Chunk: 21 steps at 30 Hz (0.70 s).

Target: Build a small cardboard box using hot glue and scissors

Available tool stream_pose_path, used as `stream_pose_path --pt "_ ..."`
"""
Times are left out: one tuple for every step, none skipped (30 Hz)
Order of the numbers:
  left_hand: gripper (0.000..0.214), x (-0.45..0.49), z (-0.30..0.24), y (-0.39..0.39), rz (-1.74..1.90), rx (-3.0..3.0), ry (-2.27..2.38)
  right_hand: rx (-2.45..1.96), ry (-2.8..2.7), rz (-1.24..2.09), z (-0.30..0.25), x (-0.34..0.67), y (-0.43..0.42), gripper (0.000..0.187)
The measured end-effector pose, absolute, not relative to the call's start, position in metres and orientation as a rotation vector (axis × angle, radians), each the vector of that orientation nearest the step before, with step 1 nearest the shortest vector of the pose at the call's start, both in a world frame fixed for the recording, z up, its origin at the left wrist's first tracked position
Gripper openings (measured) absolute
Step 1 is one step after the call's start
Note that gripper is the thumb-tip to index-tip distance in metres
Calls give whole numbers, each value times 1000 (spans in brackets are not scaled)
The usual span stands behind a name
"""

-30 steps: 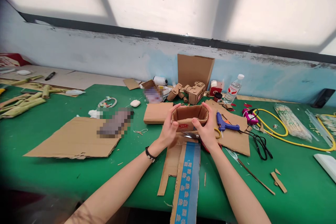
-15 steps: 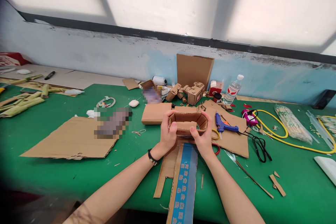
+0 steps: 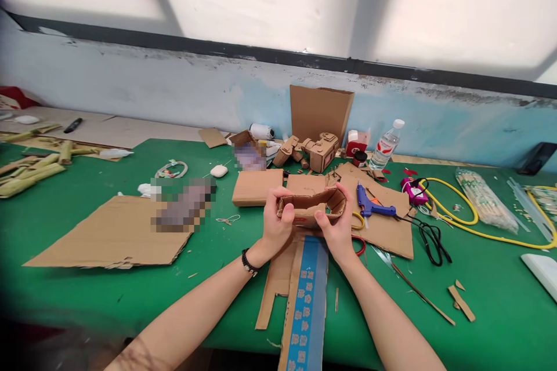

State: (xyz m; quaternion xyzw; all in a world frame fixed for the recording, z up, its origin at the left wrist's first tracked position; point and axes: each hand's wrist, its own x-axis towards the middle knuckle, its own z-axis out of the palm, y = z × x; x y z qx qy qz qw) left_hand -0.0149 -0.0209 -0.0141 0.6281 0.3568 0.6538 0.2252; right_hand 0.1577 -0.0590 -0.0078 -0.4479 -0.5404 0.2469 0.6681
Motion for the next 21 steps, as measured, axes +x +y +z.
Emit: stream_pose_path --pt "28 -15 -14 -21 1787 1725 979 -1005 -1226 572 -7 159 -58 80" --pt "28 -15 -14 -21 1774 1722 976 -1003 -1233 585 -7 159 -57 81" --pt "28 -15 -14 -21 1765 1722 973 -1001 -1238 592 -6 160 -57 81" --pt "29 -16 -15 -21 1758 1723 971 -999 -1241 596 -6 161 -56 83" --pt "31 -16 -15 -20 1751 1724 969 -995 -1242 601 -5 162 -55 84" --pt "32 -17 -16 -20 1745 1723 969 -988 -1242 609 -5 162 -54 84" --pt "34 -18 -17 -20 1741 1720 972 -979 -1243 619 -5 163 -53 84" --pt "36 -18 -18 -20 1739 1715 977 -969 -1246 633 -5 163 -53 82" --pt "37 -19 -19 -20 1738 1707 983 -963 -1250 649 -6 164 -52 79" --pt "38 -19 -20 -20 1737 1699 987 -960 -1255 664 -6 164 -51 76" --pt "38 -19 -20 -20 1736 1692 989 -957 -1260 680 -7 165 -50 74" --pt "39 -18 -21 -21 1732 1688 987 -956 -1265 696 -7 166 -50 72" --pt "39 -18 -21 -21 1728 1687 982 -955 -1269 709 -8 167 -49 72" --pt "39 -17 -20 -21 1718 1688 970 -956 -1272 716 -8 168 -49 72" --pt "39 -16 -20 -21 1703 1685 949 -960 -1274 716 -8 169 -48 72" --pt "39 -15 -20 -21 1684 1676 926 -967 -1273 713 -8 169 -49 72" --pt "39 -15 -21 -20 1665 1657 910 -975 -1272 707 -7 170 -49 71" --pt "40 -15 -22 -19 1649 1636 907 -983 -1270 701 -6 170 -50 70" --pt "42 -15 -23 -18 1638 1615 920 -992 -1269 701 -5 170 -51 68" --pt "45 -15 -24 -17 1638 1598 950 -1000 -1269 705 -5 170 -52 66" --pt "47 -16 -25 -16 1648 1591 992 -1008 -1271 711 -4 170 -52 65"
